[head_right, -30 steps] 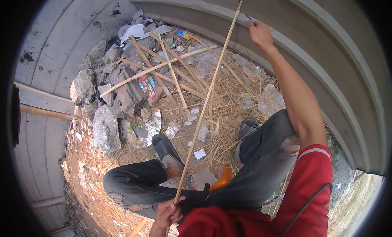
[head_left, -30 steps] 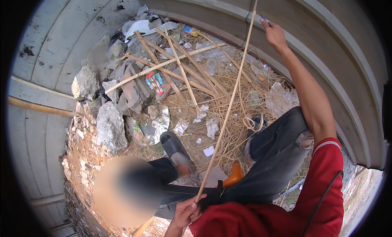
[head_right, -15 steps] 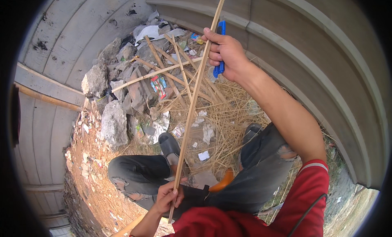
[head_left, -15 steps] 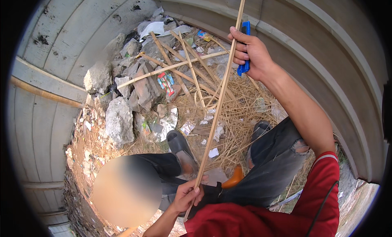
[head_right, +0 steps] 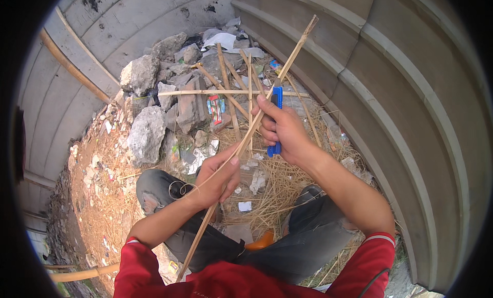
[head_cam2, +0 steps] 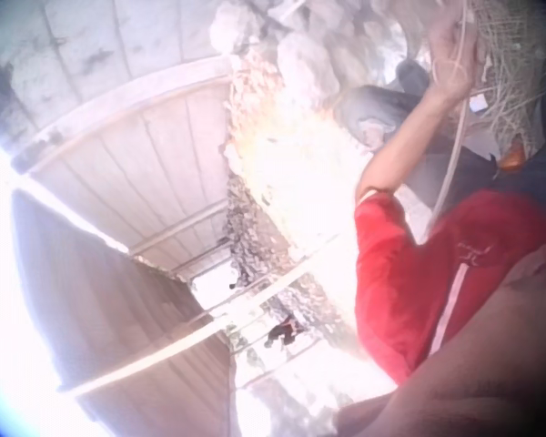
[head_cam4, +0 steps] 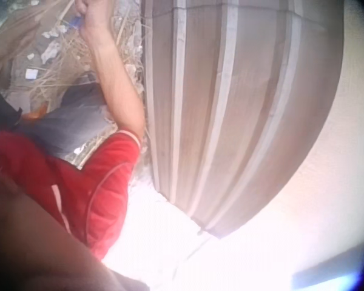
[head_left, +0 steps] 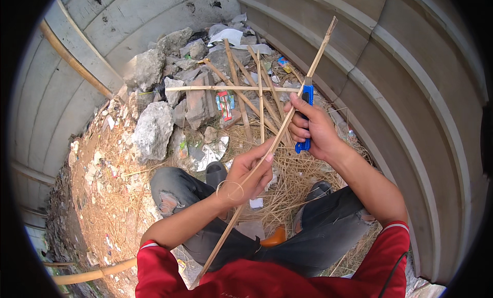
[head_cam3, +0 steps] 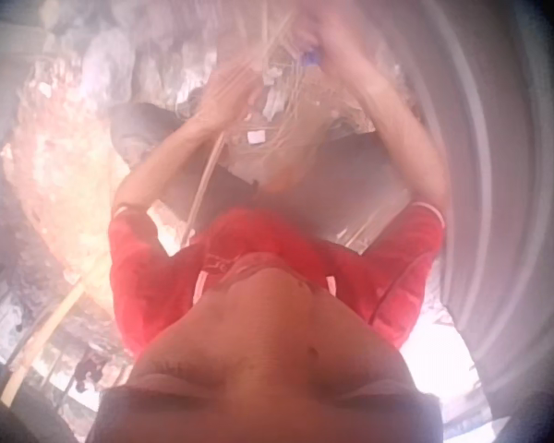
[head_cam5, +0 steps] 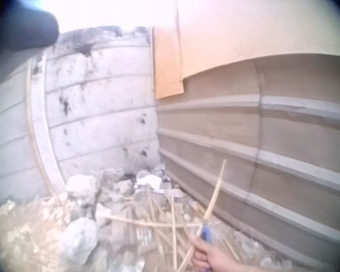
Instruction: The person sits on the ground and uses a blue utility knife to shave thin strips from a long bamboo stick. They hold the stick with one hand and scrape the blade along its length, creating fine shavings that fall onto the ground.
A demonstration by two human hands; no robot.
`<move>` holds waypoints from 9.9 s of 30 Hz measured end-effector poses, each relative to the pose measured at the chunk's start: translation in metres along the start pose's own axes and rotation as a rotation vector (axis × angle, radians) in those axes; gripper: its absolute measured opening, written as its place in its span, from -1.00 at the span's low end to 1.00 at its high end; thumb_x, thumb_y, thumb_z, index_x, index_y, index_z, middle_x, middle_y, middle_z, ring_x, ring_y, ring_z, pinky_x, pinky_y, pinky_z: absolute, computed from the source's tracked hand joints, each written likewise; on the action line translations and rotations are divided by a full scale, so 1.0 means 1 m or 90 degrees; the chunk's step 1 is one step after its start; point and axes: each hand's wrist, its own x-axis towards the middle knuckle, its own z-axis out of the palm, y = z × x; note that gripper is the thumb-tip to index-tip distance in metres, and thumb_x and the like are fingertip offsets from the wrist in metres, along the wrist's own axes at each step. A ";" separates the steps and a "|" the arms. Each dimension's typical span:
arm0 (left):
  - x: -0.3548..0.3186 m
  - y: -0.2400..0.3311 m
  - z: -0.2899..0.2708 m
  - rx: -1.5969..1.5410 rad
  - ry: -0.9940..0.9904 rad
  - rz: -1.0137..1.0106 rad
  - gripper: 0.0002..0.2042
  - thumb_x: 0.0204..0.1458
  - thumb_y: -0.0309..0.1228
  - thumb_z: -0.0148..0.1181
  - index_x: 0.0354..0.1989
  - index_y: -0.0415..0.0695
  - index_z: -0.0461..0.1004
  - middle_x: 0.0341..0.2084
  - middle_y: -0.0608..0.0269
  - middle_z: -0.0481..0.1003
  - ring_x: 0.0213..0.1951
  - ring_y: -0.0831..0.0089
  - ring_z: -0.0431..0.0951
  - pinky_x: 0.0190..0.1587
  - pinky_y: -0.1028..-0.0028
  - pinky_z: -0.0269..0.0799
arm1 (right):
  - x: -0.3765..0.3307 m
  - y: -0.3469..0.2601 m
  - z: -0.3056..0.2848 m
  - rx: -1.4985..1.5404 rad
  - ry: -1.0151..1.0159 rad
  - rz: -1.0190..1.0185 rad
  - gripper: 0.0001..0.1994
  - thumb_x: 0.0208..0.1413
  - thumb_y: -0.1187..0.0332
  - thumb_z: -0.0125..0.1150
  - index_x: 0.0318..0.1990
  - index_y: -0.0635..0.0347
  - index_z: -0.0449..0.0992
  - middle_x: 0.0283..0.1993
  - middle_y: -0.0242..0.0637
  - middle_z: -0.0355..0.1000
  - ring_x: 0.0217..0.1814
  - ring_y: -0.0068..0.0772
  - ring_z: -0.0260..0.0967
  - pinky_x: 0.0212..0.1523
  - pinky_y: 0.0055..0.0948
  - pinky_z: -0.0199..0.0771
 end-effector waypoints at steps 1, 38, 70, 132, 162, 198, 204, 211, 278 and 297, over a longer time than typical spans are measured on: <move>0.001 -0.008 -0.001 -0.021 0.006 0.008 -0.51 0.42 -0.35 -0.11 0.48 -0.16 0.09 -0.71 0.50 0.23 -0.68 0.75 0.20 -0.64 0.66 0.12 | -0.001 -0.002 -0.001 -0.035 0.007 -0.005 -0.66 0.37 0.05 0.10 -0.21 0.19 0.47 -0.69 -0.65 -0.04 -0.74 -0.75 -0.11 -0.66 -0.59 -0.08; -0.002 -0.025 -0.015 -0.213 0.080 -0.010 -0.49 0.37 -0.39 -0.16 0.49 -0.13 0.08 -0.67 0.53 0.12 -0.69 0.73 0.07 -0.64 0.65 0.02 | -0.031 0.014 0.010 -0.811 -0.163 -0.181 -0.68 0.25 0.16 0.28 -0.37 0.26 0.47 -0.66 -0.14 0.31 -0.63 -0.20 0.30 -0.54 -0.24 0.29; -0.054 -0.064 -0.050 -0.106 -0.002 -0.070 -0.50 0.40 -0.40 -0.19 0.49 -0.15 0.06 -0.69 0.47 0.04 -0.68 0.66 -0.03 -0.62 0.60 0.02 | 0.053 -0.047 -0.223 -0.933 0.518 -0.207 -0.40 0.29 -0.16 0.02 -0.23 0.36 0.57 -0.54 -0.11 0.48 -0.48 0.00 0.45 -0.37 -0.13 0.42; 0.006 0.071 0.007 0.466 0.288 0.999 -0.01 -0.01 0.13 0.33 0.39 -0.35 0.03 0.14 -0.07 0.27 0.02 0.15 0.46 0.06 0.17 0.46 | 0.022 -0.034 -0.085 -0.178 0.234 -0.223 -0.70 0.29 0.18 0.25 -0.27 0.29 0.54 -0.68 -0.59 0.11 -0.74 -0.71 -0.06 -0.68 -0.53 -0.14; -0.043 -0.048 -0.013 -0.095 0.124 -0.037 -0.51 0.38 -0.24 -0.25 0.43 -0.13 0.07 -0.67 0.40 0.14 -0.77 0.63 0.02 -0.72 0.62 0.03 | -0.029 0.042 0.017 -0.905 -0.254 -0.217 -0.51 0.31 -0.05 0.05 -0.25 0.28 0.60 -0.50 0.09 0.49 -0.38 0.23 0.50 -0.30 0.06 0.47; -0.043 -0.060 0.005 -0.033 0.118 0.027 -0.52 0.41 -0.33 -0.16 0.45 -0.18 0.06 -0.64 0.41 0.22 -0.69 0.72 0.10 -0.62 0.65 0.03 | 0.020 0.051 0.003 -0.246 -0.163 -0.029 -0.65 0.34 0.07 0.16 -0.20 0.24 0.52 -0.69 -0.64 0.02 -0.72 -0.75 -0.06 -0.68 -0.57 -0.14; -0.058 -0.073 0.024 0.057 0.155 0.004 -0.49 0.40 -0.32 -0.08 0.45 -0.20 0.06 -0.53 0.36 0.38 -0.61 0.67 0.30 -0.52 0.66 0.25 | 0.029 0.018 -0.014 -0.176 -0.032 -0.077 -0.71 0.32 0.15 0.20 -0.24 0.23 0.50 -0.67 -0.62 0.10 -0.71 -0.76 -0.03 -0.67 -0.60 -0.12; -0.080 -0.091 0.015 0.015 0.129 0.009 -0.57 0.41 -0.31 -0.09 0.36 -0.26 0.24 -0.54 0.35 0.38 -0.67 0.71 0.22 -0.60 0.65 0.13 | 0.026 0.005 -0.031 -0.333 0.016 -0.137 -0.60 0.31 0.04 0.16 -0.33 0.25 0.56 -0.68 -0.51 0.19 -0.70 -0.58 0.08 -0.64 -0.40 0.05; -0.093 -0.083 0.013 -0.039 0.158 0.022 -0.50 0.36 -0.40 -0.01 0.41 -0.34 0.15 -0.56 0.35 0.37 -0.71 0.71 0.19 -0.65 0.66 0.08 | 0.009 0.009 -0.010 -0.522 -0.005 -0.213 -0.57 0.21 -0.01 0.31 -0.25 0.29 0.59 -0.59 -0.48 0.27 -0.51 -0.63 0.13 -0.48 -0.44 0.16; -0.071 -0.064 -0.001 -0.097 0.282 -0.019 -0.55 0.36 -0.51 -0.02 0.41 -0.24 0.20 -0.70 0.60 0.11 -0.71 0.80 0.04 -0.66 0.62 -0.06 | -0.042 0.067 0.017 -0.981 -0.221 -0.289 -0.51 0.30 -0.12 0.05 -0.13 0.20 0.54 -0.62 0.04 0.45 -0.52 0.23 0.49 -0.43 0.10 0.47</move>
